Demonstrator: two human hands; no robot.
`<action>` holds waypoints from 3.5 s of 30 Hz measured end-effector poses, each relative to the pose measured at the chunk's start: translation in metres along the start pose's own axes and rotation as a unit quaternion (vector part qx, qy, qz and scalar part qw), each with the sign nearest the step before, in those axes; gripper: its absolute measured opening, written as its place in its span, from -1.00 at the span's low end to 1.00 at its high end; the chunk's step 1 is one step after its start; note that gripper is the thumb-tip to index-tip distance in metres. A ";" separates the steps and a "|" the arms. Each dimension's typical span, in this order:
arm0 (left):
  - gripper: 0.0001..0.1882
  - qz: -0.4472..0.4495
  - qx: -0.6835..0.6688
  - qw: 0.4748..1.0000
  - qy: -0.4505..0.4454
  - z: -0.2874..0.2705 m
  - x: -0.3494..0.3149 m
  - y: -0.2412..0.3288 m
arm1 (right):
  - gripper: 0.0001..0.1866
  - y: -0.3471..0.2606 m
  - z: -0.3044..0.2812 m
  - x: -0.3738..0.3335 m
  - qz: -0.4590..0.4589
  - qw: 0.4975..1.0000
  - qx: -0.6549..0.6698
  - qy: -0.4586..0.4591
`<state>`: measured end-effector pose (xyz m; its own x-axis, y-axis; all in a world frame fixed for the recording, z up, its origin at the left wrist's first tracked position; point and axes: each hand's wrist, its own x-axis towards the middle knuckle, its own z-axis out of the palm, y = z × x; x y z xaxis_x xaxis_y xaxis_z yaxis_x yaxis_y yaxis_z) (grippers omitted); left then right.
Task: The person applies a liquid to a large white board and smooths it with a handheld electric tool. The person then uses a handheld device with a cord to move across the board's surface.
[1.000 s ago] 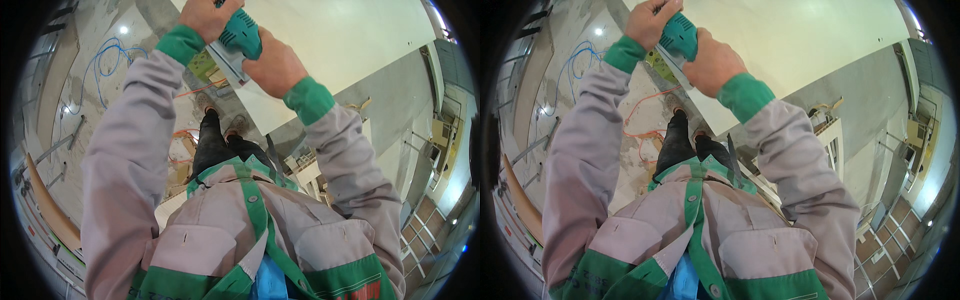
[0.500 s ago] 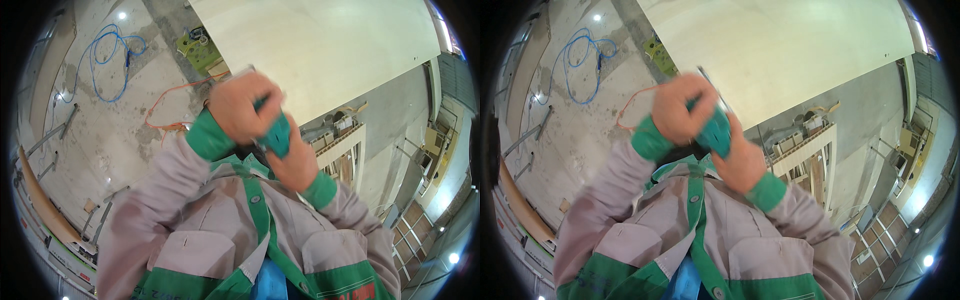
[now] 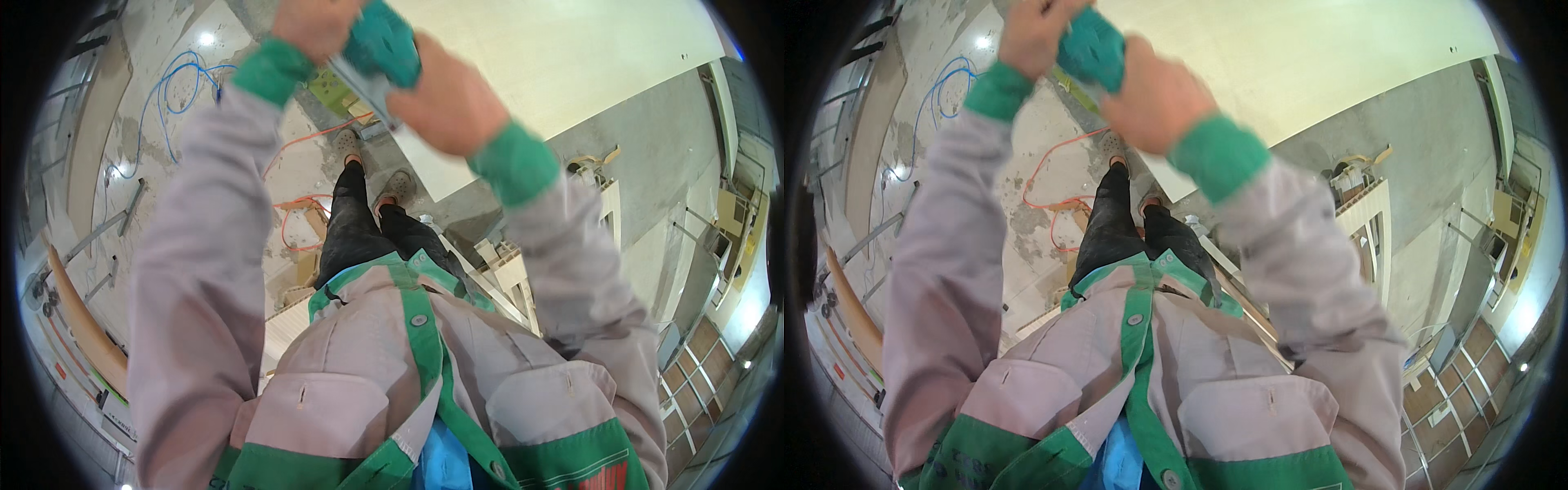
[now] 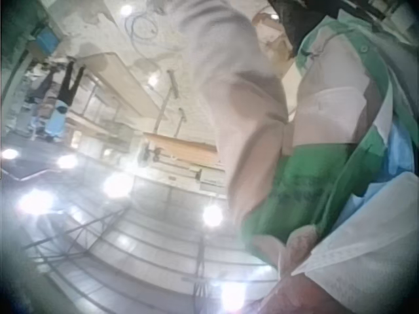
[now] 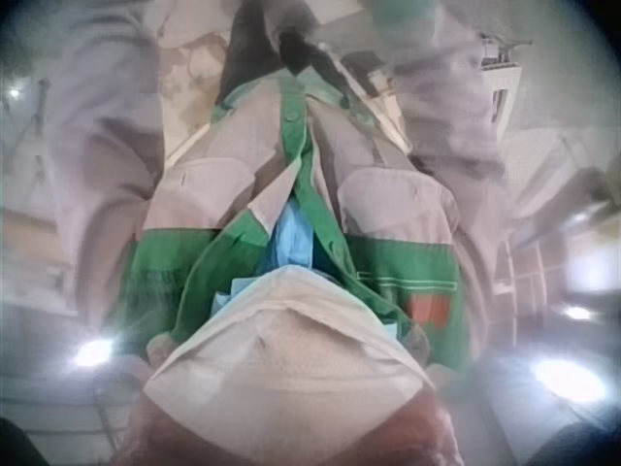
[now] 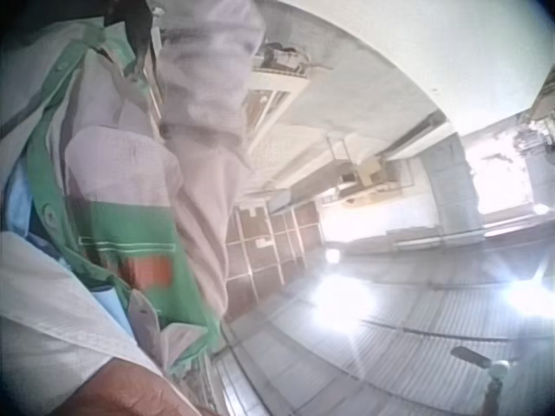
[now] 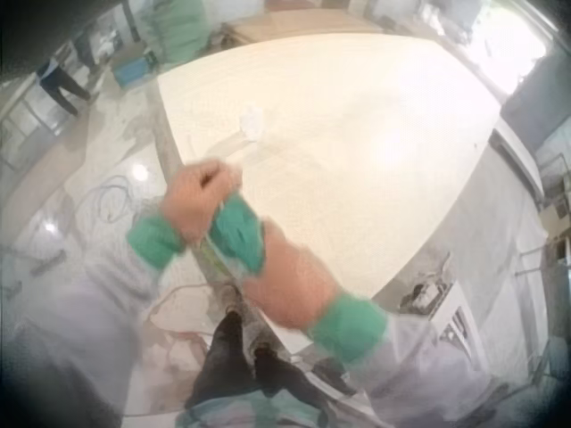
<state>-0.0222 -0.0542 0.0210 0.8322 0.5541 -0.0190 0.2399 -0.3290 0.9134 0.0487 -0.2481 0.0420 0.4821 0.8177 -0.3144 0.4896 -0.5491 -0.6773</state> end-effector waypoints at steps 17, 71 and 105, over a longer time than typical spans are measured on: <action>-0.78 0.065 0.019 0.998 -0.018 0.027 -0.084 0.001 | -0.12 -0.001 0.011 -0.086 0.106 0.993 -0.014 -0.054; 0.29 0.045 0.114 0.986 0.112 -0.019 0.147 -0.097 | 0.09 0.098 -0.022 -0.213 0.298 0.889 -0.024 0.346; -0.41 -0.238 -0.167 0.929 -0.228 0.035 -0.249 -0.037 | 0.05 0.111 0.030 -0.279 0.381 0.817 0.183 0.392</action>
<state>-0.2208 -0.2069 -0.0222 0.8156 0.1685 -0.5535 0.5296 0.1680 0.8315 -0.0532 -0.5326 0.0346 0.9332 -0.1788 -0.3117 -0.3508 -0.6415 -0.6822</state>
